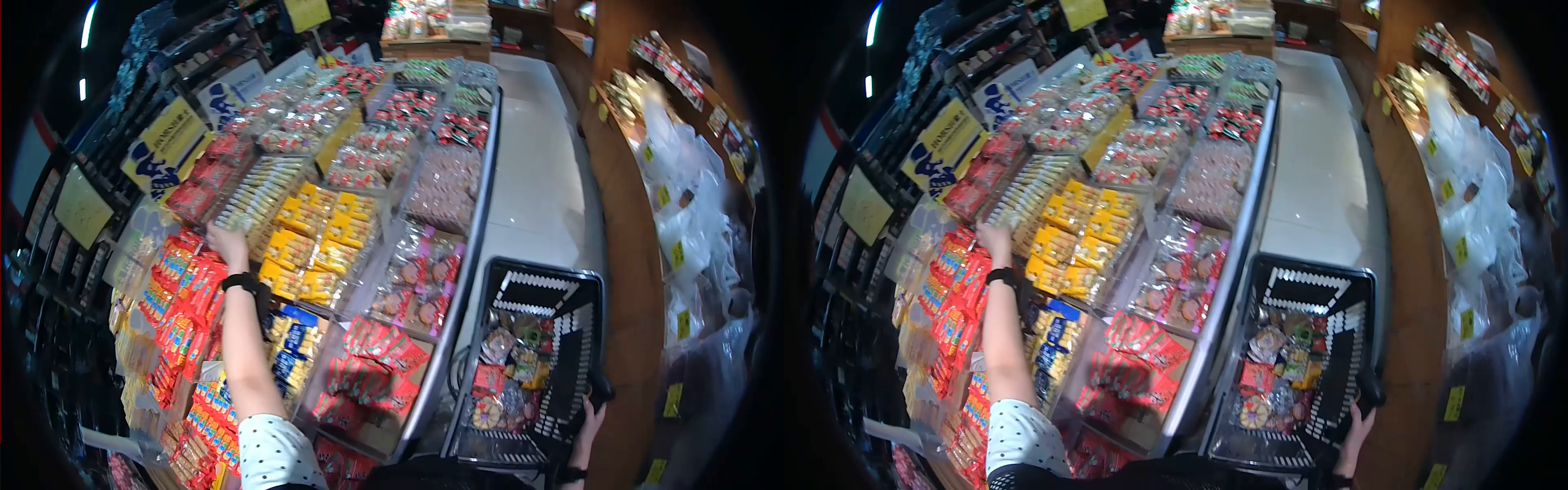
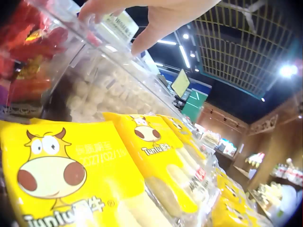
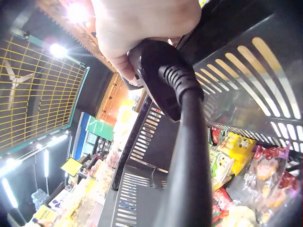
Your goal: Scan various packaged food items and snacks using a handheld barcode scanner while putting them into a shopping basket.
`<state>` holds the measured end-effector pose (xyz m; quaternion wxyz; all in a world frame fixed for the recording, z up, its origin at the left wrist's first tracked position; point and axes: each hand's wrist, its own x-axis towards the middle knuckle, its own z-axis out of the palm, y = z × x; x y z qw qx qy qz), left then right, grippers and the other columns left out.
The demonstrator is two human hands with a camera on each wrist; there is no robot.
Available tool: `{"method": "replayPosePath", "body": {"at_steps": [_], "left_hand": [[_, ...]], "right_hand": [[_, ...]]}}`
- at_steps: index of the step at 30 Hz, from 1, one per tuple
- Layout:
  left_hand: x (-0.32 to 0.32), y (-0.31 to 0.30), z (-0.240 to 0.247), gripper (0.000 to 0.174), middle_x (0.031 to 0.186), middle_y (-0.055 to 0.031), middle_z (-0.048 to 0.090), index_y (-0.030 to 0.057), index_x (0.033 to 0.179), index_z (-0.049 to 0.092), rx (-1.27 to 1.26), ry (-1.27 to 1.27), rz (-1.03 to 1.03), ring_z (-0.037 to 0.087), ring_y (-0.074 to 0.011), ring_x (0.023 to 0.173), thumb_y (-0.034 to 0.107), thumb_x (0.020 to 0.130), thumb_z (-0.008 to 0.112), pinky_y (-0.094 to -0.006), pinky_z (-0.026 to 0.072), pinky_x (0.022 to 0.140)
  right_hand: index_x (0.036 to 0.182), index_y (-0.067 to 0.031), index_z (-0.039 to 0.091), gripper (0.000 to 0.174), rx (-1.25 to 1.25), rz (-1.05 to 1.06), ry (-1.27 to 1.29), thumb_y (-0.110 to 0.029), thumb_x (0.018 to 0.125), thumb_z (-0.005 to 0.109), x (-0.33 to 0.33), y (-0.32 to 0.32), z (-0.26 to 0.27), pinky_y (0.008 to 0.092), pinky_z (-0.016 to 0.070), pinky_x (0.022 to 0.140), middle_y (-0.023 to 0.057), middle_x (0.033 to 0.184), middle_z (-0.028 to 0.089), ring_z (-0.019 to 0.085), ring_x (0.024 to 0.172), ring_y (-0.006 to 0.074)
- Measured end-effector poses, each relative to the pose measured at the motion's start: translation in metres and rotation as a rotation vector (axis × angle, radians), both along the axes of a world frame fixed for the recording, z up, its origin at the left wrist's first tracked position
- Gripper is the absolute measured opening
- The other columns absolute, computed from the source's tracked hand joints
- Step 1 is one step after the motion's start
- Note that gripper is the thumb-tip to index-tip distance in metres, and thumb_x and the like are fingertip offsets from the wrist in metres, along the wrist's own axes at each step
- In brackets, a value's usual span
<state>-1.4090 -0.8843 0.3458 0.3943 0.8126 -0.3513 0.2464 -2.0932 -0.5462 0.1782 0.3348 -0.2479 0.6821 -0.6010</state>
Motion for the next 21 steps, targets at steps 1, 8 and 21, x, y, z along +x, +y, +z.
{"method": "replayPosePath", "body": {"at_steps": [1, 8, 21], "left_hand": [[-0.014, 0.01, 0.007, 0.058, 0.116, -0.0241, 0.047, -0.0021, 0.119, 0.041, 0.016, -0.049, -0.05, 0.04, -0.0358, 0.114, 0.016, 0.071, 0.069, -0.0451, 0.0289, 0.097], [-0.223, 0.085, 0.024, 0.033, 0.109, -0.0142, 0.053, -0.0004, 0.112, 0.05, 0.015, -0.046, -0.912, 0.048, -0.0264, 0.107, 0.013, 0.083, 0.059, -0.0361, 0.0347, 0.094], [-0.559, 0.195, -0.311, 0.049, 0.097, -0.0206, 0.062, -0.0065, 0.11, 0.05, 1.101, 0.596, -1.493, 0.061, -0.0336, 0.088, 0.027, 0.076, 0.062, -0.0361, 0.0473, 0.079]], "right_hand": [[0.123, 0.0033, 0.044, 0.051, -0.015, 0.007, 0.023, -0.013, 0.079, 0.061, -0.002, -0.004, -0.002, 0.0283, 0.0354, 0.092, 0.0095, 0.116, 0.051, 0.049, 0.103, 0.0176], [0.114, 0.0, 0.049, 0.044, -0.01, 0.014, 0.007, -0.018, 0.077, 0.064, -0.022, -0.01, -0.015, 0.0274, 0.0407, 0.082, 0.0064, 0.101, 0.055, 0.052, 0.091, 0.0148], [0.108, -0.0013, 0.054, 0.042, 0.046, 0.002, 0.049, -0.019, 0.073, 0.069, -0.047, -0.006, -0.015, 0.0298, 0.0423, 0.082, 0.0086, 0.097, 0.059, 0.056, 0.091, 0.0175]]}}
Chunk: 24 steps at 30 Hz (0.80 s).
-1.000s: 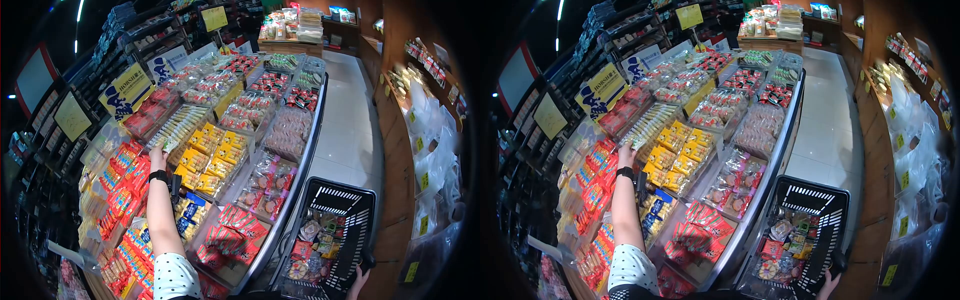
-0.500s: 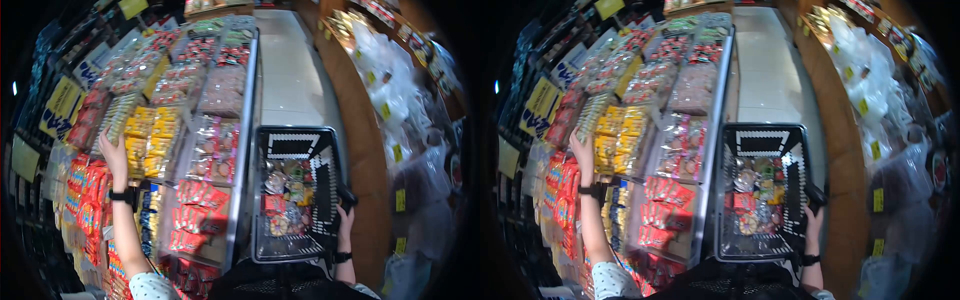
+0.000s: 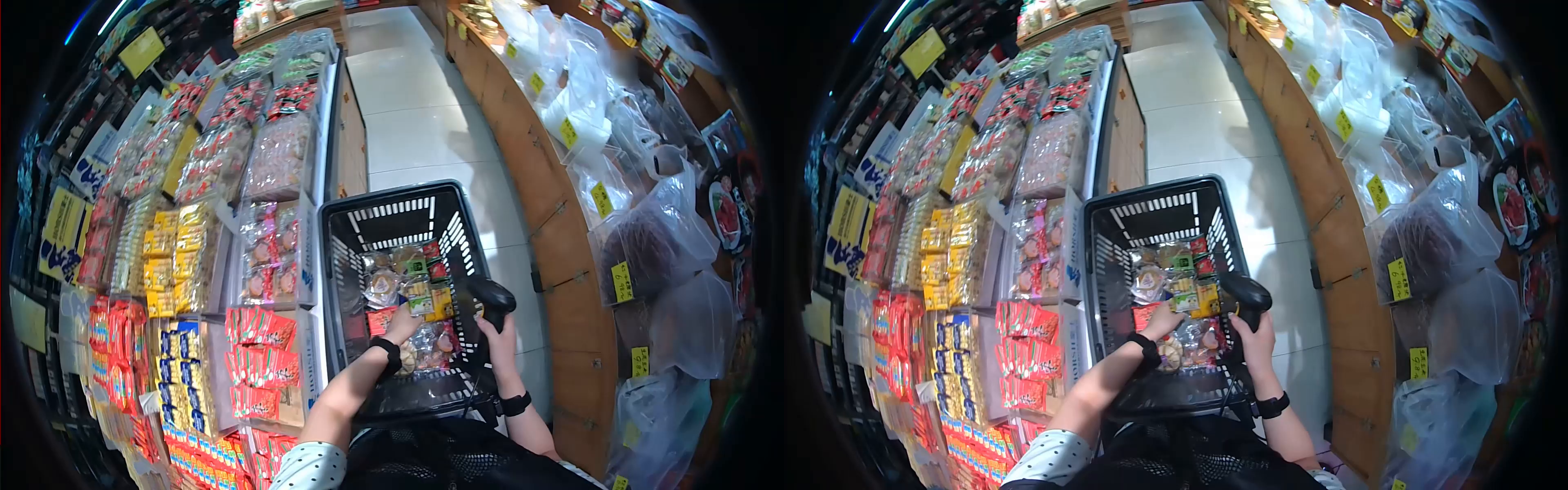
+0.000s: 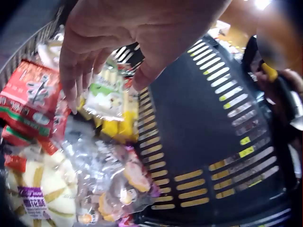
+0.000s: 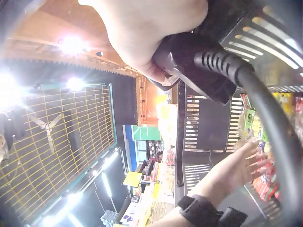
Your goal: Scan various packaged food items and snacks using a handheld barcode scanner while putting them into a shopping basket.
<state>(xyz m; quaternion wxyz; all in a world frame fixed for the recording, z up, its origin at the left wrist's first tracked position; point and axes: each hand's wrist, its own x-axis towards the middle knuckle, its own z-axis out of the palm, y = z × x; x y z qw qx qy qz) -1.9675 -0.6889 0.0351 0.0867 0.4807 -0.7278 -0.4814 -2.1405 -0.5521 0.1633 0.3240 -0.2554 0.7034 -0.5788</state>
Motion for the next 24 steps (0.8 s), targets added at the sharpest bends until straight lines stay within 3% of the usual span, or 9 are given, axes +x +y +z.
{"method": "replayPosePath", "body": {"at_steps": [1, 5, 8, 13, 15, 16, 17, 20, 24], "left_hand": [[-0.001, -0.002, -0.019, 0.051, 0.096, -0.0217, 0.061, -0.0087, 0.109, 0.048, 0.049, 0.132, 0.021, 0.061, -0.0344, 0.088, 0.028, 0.076, 0.063, -0.0365, 0.0473, 0.079], [-0.021, -0.004, -0.06, 0.057, 0.097, -0.0248, 0.059, -0.0071, 0.109, 0.042, 0.115, 0.051, 0.238, 0.058, -0.0368, 0.093, 0.028, 0.072, 0.066, -0.0424, 0.0463, 0.08], [-0.056, -0.011, -0.05, 0.081, 0.102, -0.0261, 0.057, -0.0087, 0.119, 0.028, 0.098, -0.313, 0.361, 0.058, -0.038, 0.095, 0.039, 0.068, 0.07, -0.0421, 0.0461, 0.082], [-0.092, -0.021, -0.026, 0.101, 0.107, -0.0275, 0.056, -0.014, 0.126, 0.013, 0.161, -0.468, 0.45, 0.057, -0.0375, 0.099, 0.042, 0.067, 0.072, -0.04, 0.0453, 0.085], [-0.088, -0.03, -0.025, 0.092, 0.105, -0.028, 0.056, -0.0123, 0.119, 0.017, 0.198, -0.355, 0.531, 0.058, -0.0372, 0.096, 0.035, 0.066, 0.074, -0.0382, 0.0468, 0.083], [-0.077, -0.042, -0.066, 0.091, 0.099, -0.0242, 0.058, -0.0099, 0.121, 0.015, 0.173, -0.261, 0.546, 0.063, -0.033, 0.082, 0.03, 0.065, 0.076, -0.0382, 0.0525, 0.07], [-0.07, -0.042, -0.06, 0.091, 0.099, -0.0242, 0.058, -0.0099, 0.121, 0.015, 0.168, -0.257, 0.55, 0.063, -0.033, 0.082, 0.03, 0.065, 0.076, -0.0382, 0.0525, 0.07], [-0.039, -0.041, -0.055, 0.061, 0.091, -0.0164, 0.06, -0.0022, 0.111, 0.038, 0.687, 0.162, 0.609, 0.063, -0.0241, 0.057, 0.024, 0.068, 0.073, -0.036, 0.0549, 0.048], [-0.003, -0.027, 0.057, 0.028, 0.105, -0.0197, 0.057, -0.0042, 0.105, 0.046, 0.967, 0.747, 0.489, 0.06, -0.0325, 0.094, 0.012, 0.085, 0.054, -0.0411, 0.0516, 0.081]], "right_hand": [[0.109, -0.0013, 0.053, 0.042, -0.018, 0.016, -0.015, -0.019, 0.074, 0.069, -0.001, -0.001, 0.009, 0.0297, 0.0422, 0.082, 0.0084, 0.099, 0.059, 0.056, 0.091, 0.0173], [0.113, -0.0022, 0.051, 0.046, -0.003, 0.091, -0.093, -0.018, 0.074, 0.069, -0.011, 0.003, -0.004, 0.0302, 0.0396, 0.088, 0.0093, 0.106, 0.056, 0.053, 0.099, 0.0186], [0.115, -0.0031, 0.05, 0.048, 0.033, 0.102, -0.053, -0.019, 0.074, 0.069, -0.014, 0.002, -0.005, 0.0315, 0.0388, 0.09, 0.011, 0.111, 0.054, 0.052, 0.104, 0.0216], [0.115, -0.0033, 0.051, 0.05, 0.066, 0.106, 0.033, -0.022, 0.073, 0.07, -0.015, 0.0, -0.003, 0.0329, 0.0392, 0.09, 0.0122, 0.111, 0.053, 0.052, 0.104, 0.0245], [0.115, -0.0033, 0.051, 0.049, 0.069, 0.135, 0.127, -0.022, 0.073, 0.07, -0.017, -0.004, 0.002, 0.0329, 0.0394, 0.09, 0.0121, 0.11, 0.053, 0.052, 0.104, 0.0244], [0.115, -0.0033, 0.051, 0.049, 0.062, 0.139, 0.129, -0.022, 0.073, 0.07, -0.017, -0.006, 0.002, 0.0329, 0.0394, 0.09, 0.0121, 0.11, 0.053, 0.052, 0.104, 0.0244], [0.115, -0.0034, 0.051, 0.05, 0.052, 0.145, 0.167, -0.022, 0.073, 0.07, -0.018, -0.008, 0.001, 0.0328, 0.0394, 0.09, 0.0121, 0.11, 0.053, 0.052, 0.104, 0.0243], [0.116, -0.0036, 0.05, 0.05, 0.04, 0.139, 0.15, -0.021, 0.073, 0.07, -0.016, -0.003, 0.003, 0.0327, 0.0394, 0.09, 0.012, 0.111, 0.053, 0.052, 0.104, 0.0241], [0.117, -0.0035, 0.05, 0.05, 0.047, 0.134, 0.104, -0.019, 0.073, 0.069, -0.011, 0.004, 0.001, 0.0331, 0.039, 0.091, 0.0129, 0.112, 0.053, 0.052, 0.105, 0.0248]]}}
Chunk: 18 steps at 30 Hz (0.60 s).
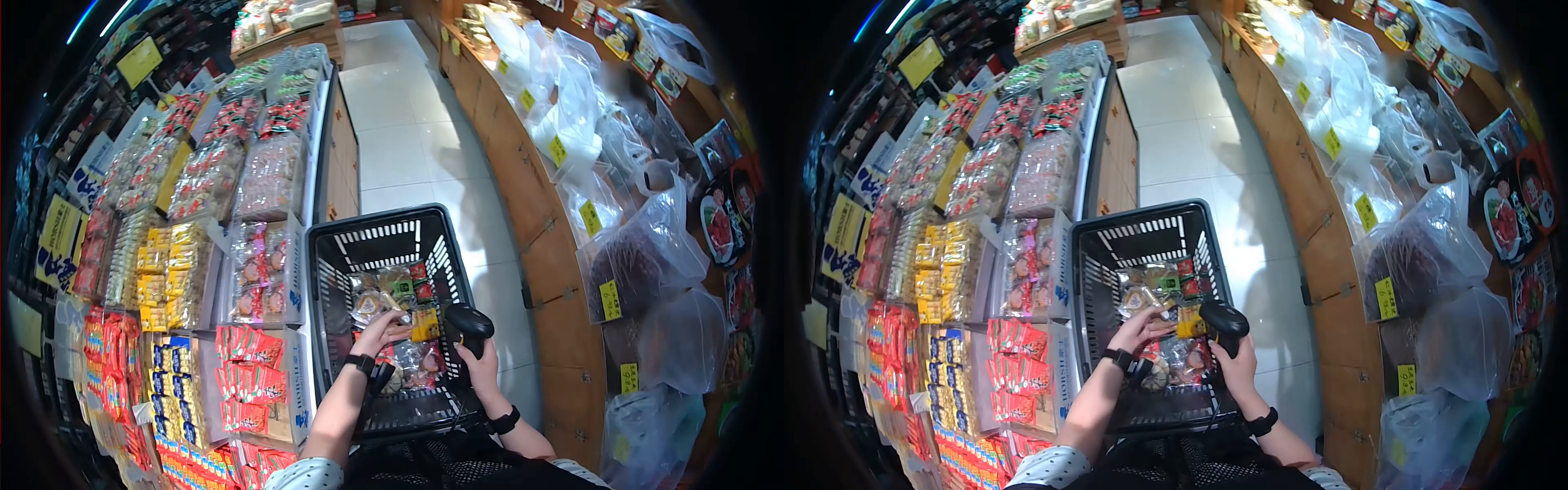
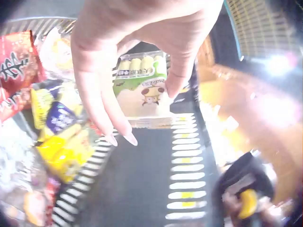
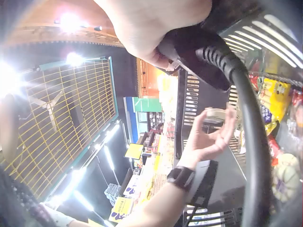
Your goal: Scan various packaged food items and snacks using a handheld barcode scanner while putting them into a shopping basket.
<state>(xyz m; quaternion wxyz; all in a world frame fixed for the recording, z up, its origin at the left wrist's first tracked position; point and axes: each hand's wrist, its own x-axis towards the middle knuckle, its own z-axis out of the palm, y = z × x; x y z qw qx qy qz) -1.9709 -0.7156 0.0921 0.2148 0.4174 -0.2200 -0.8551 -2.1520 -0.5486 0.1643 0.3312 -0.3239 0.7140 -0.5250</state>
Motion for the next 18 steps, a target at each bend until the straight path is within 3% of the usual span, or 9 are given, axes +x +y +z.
{"method": "replayPosePath", "body": {"at_steps": [2, 3, 5, 6, 7, 10, 15, 17, 18], "left_hand": [[0.014, 0.009, 0.032, 0.03, 0.117, -0.0214, 0.051, -0.0046, 0.116, 0.042, -0.058, 0.241, 0.107, 0.053, -0.0318, 0.109, 0.002, 0.087, 0.046, -0.044, 0.0436, 0.095], [0.018, 0.016, 0.069, 0.045, 0.126, -0.0168, 0.046, -0.0017, 0.126, 0.035, -0.211, 0.287, 0.066, 0.048, -0.028, 0.115, -0.003, 0.084, 0.05, -0.0424, 0.0426, 0.096], [0.024, 0.036, 0.11, 0.061, 0.134, -0.0118, 0.039, 0.0021, 0.132, 0.029, -0.375, 0.283, 0.201, 0.043, -0.0248, 0.12, -0.009, 0.078, 0.055, -0.0403, 0.0414, 0.097], [0.028, 0.038, 0.12, 0.067, 0.131, -0.0072, 0.042, 0.0042, 0.13, 0.032, -0.437, 0.331, 0.205, 0.045, -0.0168, 0.115, -0.01, 0.073, 0.063, -0.032, 0.041, 0.096], [0.031, 0.043, 0.127, 0.067, 0.131, -0.0072, 0.042, 0.0042, 0.13, 0.032, -0.431, 0.333, 0.207, 0.045, -0.0168, 0.115, -0.01, 0.073, 0.063, -0.032, 0.041, 0.096], [0.044, 0.055, 0.132, 0.067, 0.134, -0.0073, 0.039, 0.0044, 0.129, 0.033, -0.722, 0.154, 0.17, 0.045, -0.0164, 0.115, -0.006, 0.072, 0.066, -0.0313, 0.0403, 0.096], [0.061, 0.069, 0.152, 0.063, 0.137, -0.0096, 0.036, 0.0034, 0.126, 0.034, -0.806, 0.095, 0.162, 0.043, -0.0181, 0.119, -0.005, 0.073, 0.066, -0.0321, 0.0395, 0.097], [0.067, 0.073, 0.151, 0.062, 0.138, -0.01, 0.034, 0.0034, 0.126, 0.033, -0.87, 0.099, 0.195, 0.043, -0.0183, 0.119, -0.006, 0.073, 0.064, -0.0322, 0.0394, 0.097], [0.069, 0.073, 0.149, 0.059, 0.139, -0.0107, 0.033, 0.0031, 0.125, 0.033, -0.939, 0.063, 0.207, 0.044, -0.0186, 0.119, -0.007, 0.074, 0.062, -0.0317, 0.039, 0.098]], "right_hand": [[0.116, -0.0027, 0.05, 0.05, -0.043, -0.001, 0.022, -0.018, 0.073, 0.069, 0.003, 0.0, -0.006, 0.0333, 0.0386, 0.091, 0.0133, 0.113, 0.052, 0.051, 0.106, 0.0256], [0.116, -0.0022, 0.049, 0.049, -0.062, -0.006, 0.015, -0.017, 0.073, 0.068, 0.004, 0.0, -0.01, 0.0325, 0.0386, 0.091, 0.0123, 0.111, 0.054, 0.052, 0.105, 0.0237], [0.115, -0.001, 0.049, 0.047, -0.076, -0.039, -0.18, -0.017, 0.074, 0.068, 0.009, 0.001, -0.005, 0.0306, 0.0413, 0.087, 0.01, 0.106, 0.055, 0.054, 0.098, 0.0194], [0.113, -0.0008, 0.048, 0.046, -0.082, -0.057, -0.303, -0.016, 0.074, 0.067, 0.013, -0.003, 0.011, 0.0283, 0.0439, 0.08, 0.0074, 0.1, 0.056, 0.054, 0.09, 0.0153], [0.112, -0.001, 0.048, 0.044, -0.113, -0.076, -0.326, -0.016, 0.075, 0.067, 0.014, -0.004, 0.02, 0.027, 0.045, 0.076, 0.0065, 0.098, 0.056, 0.055, 0.084, 0.0137], [0.112, -0.0009, 0.048, 0.042, -0.118, -0.052, -0.353, -0.014, 0.077, 0.065, 0.02, -0.001, 0.027, 0.026, 0.0446, 0.076, 0.0065, 0.098, 0.056, 0.054, 0.086, 0.0129], [0.112, 0.0006, 0.047, 0.039, -0.217, 0.094, -0.238, -0.011, 0.079, 0.063, 0.049, 0.014, 0.071, 0.0277, 0.0468, 0.073, 0.0082, 0.098, 0.057, 0.057, 0.082, 0.0141], [0.111, 0.0018, 0.047, 0.035, -0.154, 0.386, -0.657, -0.006, 0.081, 0.061, 0.061, 0.017, 0.094, 0.0298, 0.0496, 0.065, 0.0098, 0.093, 0.058, 0.059, 0.073, 0.016], [0.109, 0.0023, 0.047, 0.03, -0.119, 0.42, -0.661, -0.003, 0.081, 0.059, 0.066, 0.017, 0.092, 0.0312, 0.0506, 0.058, 0.0104, 0.087, 0.058, 0.059, 0.063, 0.0172]]}}
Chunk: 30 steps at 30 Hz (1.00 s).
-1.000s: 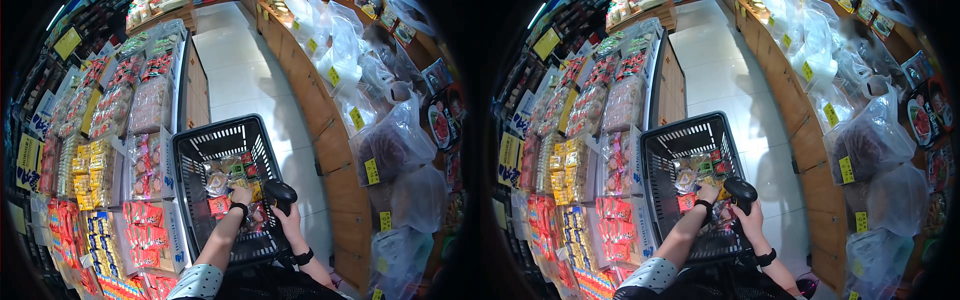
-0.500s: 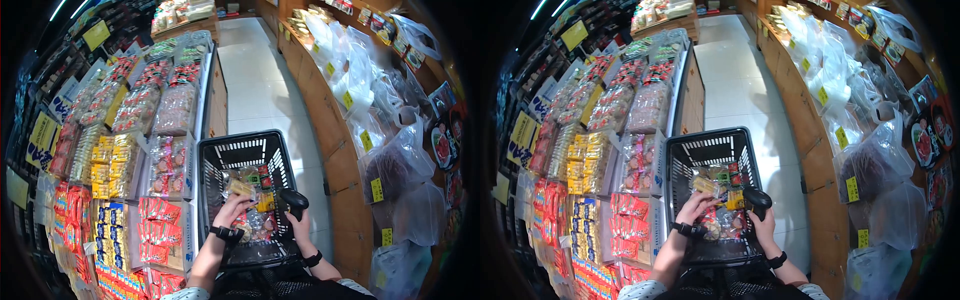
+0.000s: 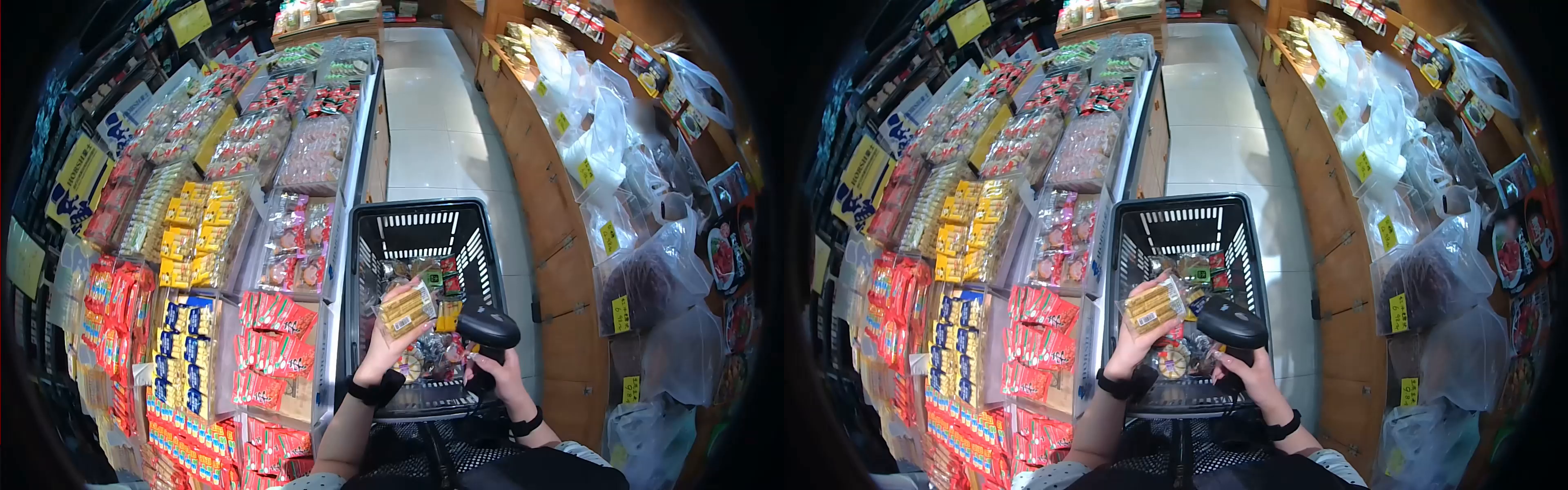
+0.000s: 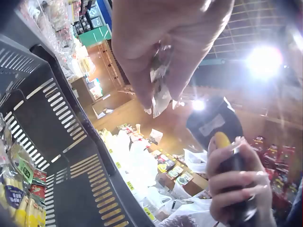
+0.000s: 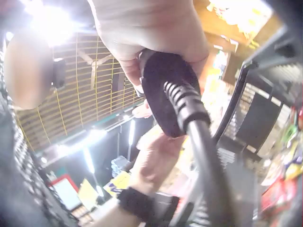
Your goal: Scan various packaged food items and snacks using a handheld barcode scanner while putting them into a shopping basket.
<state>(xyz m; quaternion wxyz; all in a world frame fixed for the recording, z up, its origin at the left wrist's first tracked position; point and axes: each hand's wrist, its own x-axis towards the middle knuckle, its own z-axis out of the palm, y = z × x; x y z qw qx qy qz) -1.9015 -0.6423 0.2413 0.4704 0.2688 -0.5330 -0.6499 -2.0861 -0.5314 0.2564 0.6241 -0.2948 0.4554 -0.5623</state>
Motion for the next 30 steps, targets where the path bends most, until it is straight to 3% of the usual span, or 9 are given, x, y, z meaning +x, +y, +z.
{"method": "replayPosePath", "body": {"at_steps": [3, 9, 11, 13, 16, 21, 25, 30], "left_hand": [[0.01, 0.004, 0.004, 0.058, 0.139, -0.0115, 0.034, 0.0027, 0.125, 0.034, -0.048, -0.014, 0.072, 0.043, -0.0185, 0.12, -0.007, 0.075, 0.062, -0.0309, 0.0383, 0.098], [0.031, 0.008, -0.009, 0.062, 0.138, -0.0137, 0.034, 0.0045, 0.125, 0.033, -0.129, 0.035, 0.096, 0.043, -0.0203, 0.119, -0.002, 0.074, 0.066, -0.032, 0.0389, 0.097], [0.039, 0.011, -0.013, 0.06, 0.136, -0.0128, 0.038, 0.0035, 0.125, 0.033, -0.101, -0.03, 0.136, 0.045, -0.0182, 0.118, -0.002, 0.074, 0.066, -0.0303, 0.0397, 0.096], [0.051, 0.018, 0.006, 0.055, 0.115, -0.0067, 0.053, 0.0019, 0.122, 0.04, -0.049, -0.092, 0.2, 0.052, -0.012, 0.104, -0.001, 0.074, 0.067, -0.0276, 0.0425, 0.091], [0.075, 0.022, 0.008, 0.056, 0.108, -0.0044, 0.056, 0.0018, 0.122, 0.042, -0.025, -0.13, 0.298, 0.054, -0.0092, 0.097, -0.001, 0.072, 0.069, -0.0256, 0.046, 0.084], [0.124, 0.023, 0.013, 0.055, 0.104, -0.0046, 0.058, 0.0016, 0.121, 0.042, -0.016, -0.091, 0.434, 0.056, -0.0107, 0.095, -0.002, 0.073, 0.069, -0.0267, 0.046, 0.085], [0.182, 0.016, 0.076, 0.055, 0.103, -0.0051, 0.058, 0.0012, 0.12, 0.042, -0.134, -0.207, 0.499, 0.057, -0.0122, 0.094, 0.0, 0.073, 0.069, -0.0285, 0.0477, 0.083], [0.272, -0.039, 0.155, 0.049, 0.1, -0.0065, 0.059, 0.0021, 0.111, 0.049, -0.352, -0.402, 0.761, 0.058, -0.0129, 0.089, 0.011, 0.07, 0.074, -0.027, 0.0479, 0.079]], "right_hand": [[0.105, 0.002, 0.047, 0.025, 0.05, 0.161, -0.109, -0.004, 0.083, 0.057, 0.022, -0.003, 0.001, 0.0288, 0.0493, 0.055, 0.0094, 0.082, 0.057, 0.057, 0.06, 0.0156], [0.107, 0.002, 0.046, 0.027, 0.045, 0.337, -0.058, -0.003, 0.083, 0.057, 0.054, 0.005, 0.006, 0.0275, 0.0488, 0.054, 0.0092, 0.081, 0.057, 0.058, 0.059, 0.016], [0.109, 0.0009, 0.044, 0.03, 0.083, 0.242, -0.128, -0.003, 0.083, 0.057, 0.065, 0.008, 0.006, 0.0277, 0.0485, 0.051, 0.0091, 0.079, 0.057, 0.057, 0.057, 0.0156], [0.107, -0.0008, 0.044, 0.028, 0.091, 0.168, -0.097, -0.004, 0.082, 0.057, 0.075, 0.006, 0.01, 0.0274, 0.0476, 0.046, 0.0087, 0.071, 0.056, 0.056, 0.054, 0.0145], [0.102, -0.0014, 0.045, 0.026, 0.091, 0.16, -0.071, -0.005, 0.081, 0.06, 0.082, 0.005, 0.008, 0.0273, 0.0478, 0.046, 0.0081, 0.068, 0.054, 0.055, 0.051, 0.0141], [0.101, -0.0008, 0.045, 0.025, 0.087, 0.18, -0.049, -0.003, 0.08, 0.058, 0.087, 0.005, 0.002, 0.0281, 0.0477, 0.047, 0.0086, 0.068, 0.055, 0.055, 0.052, 0.0149], [0.102, -0.0019, 0.045, 0.025, 0.136, 0.072, -0.07, -0.004, 0.08, 0.057, 0.09, 0.006, -0.001, 0.0278, 0.0476, 0.046, 0.0084, 0.069, 0.056, 0.055, 0.051, 0.016], [0.103, -0.0028, 0.048, 0.023, 0.13, -0.009, -0.08, -0.006, 0.081, 0.056, 0.083, 0.001, -0.015, 0.0269, 0.0475, 0.046, 0.0066, 0.067, 0.056, 0.055, 0.049, 0.0139]]}}
